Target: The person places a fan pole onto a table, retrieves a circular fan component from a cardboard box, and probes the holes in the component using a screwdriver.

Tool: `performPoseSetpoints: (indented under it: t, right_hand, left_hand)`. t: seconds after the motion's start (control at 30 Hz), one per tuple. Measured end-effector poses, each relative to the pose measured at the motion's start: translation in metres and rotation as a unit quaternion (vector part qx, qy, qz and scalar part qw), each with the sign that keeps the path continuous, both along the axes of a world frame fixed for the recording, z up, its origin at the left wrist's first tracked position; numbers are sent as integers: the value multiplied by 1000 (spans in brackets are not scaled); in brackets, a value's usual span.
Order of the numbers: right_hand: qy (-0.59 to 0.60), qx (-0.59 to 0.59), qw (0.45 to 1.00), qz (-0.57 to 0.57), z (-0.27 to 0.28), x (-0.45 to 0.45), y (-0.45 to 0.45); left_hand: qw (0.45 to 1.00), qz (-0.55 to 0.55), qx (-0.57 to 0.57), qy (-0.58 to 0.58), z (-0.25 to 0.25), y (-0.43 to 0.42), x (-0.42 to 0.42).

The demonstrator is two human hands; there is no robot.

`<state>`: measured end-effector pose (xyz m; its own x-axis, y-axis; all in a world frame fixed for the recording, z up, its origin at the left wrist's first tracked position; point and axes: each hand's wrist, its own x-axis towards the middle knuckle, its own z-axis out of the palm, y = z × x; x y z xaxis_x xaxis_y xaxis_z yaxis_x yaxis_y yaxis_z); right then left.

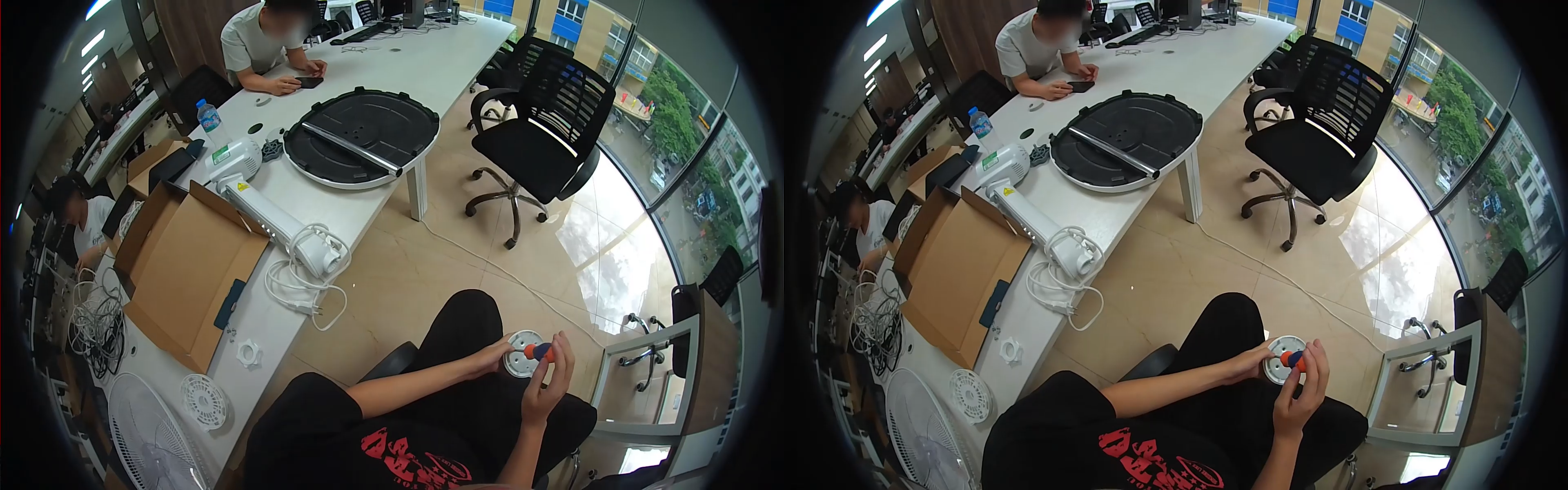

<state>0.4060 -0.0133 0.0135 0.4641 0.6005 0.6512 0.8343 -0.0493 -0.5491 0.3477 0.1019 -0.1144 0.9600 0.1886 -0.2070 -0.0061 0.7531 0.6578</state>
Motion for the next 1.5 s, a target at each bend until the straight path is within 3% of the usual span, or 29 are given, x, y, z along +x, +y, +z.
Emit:
performPoseSetpoints:
  t: [0.23,0.33,0.47,0.67,0.77,0.93,1.1,1.2,1.4,1.5]
  right_hand:
    - [57,63,996,-16,-12,6,6]
    - [16,44,999,-22,1,8,6]
    - [-41,24,999,23,12,9,-7]
    - [16,83,996,-33,-14,11,-19]
    - [35,73,996,-34,-4,14,-12]
    - [-19,11,1000,10,3,12,-18]
    - [36,69,997,1,-5,13,-13]
    - [54,30,998,-12,-3,15,-7]
    - [-36,80,996,14,3,19,-7]
    - [-23,72,997,15,-4,20,-10]
  left_hand:
    - [1000,10,-20,-6,-19,-3,6]
    - [999,-25,-33,-8,-15,1,7]
    - [1000,20,3,-9,-4,-5,4]
    - [1000,-3,7,14,-19,-2,8]
    - [999,6,28,28,4,-7,7]
    - [999,13,32,17,-11,-4,7]
    - [999,6,46,8,-14,-5,8]
    - [997,7,73,14,-11,-7,8]
    - [999,-12,35,-12,-11,-4,8]
    - [999,-14,38,21,-21,0,7]
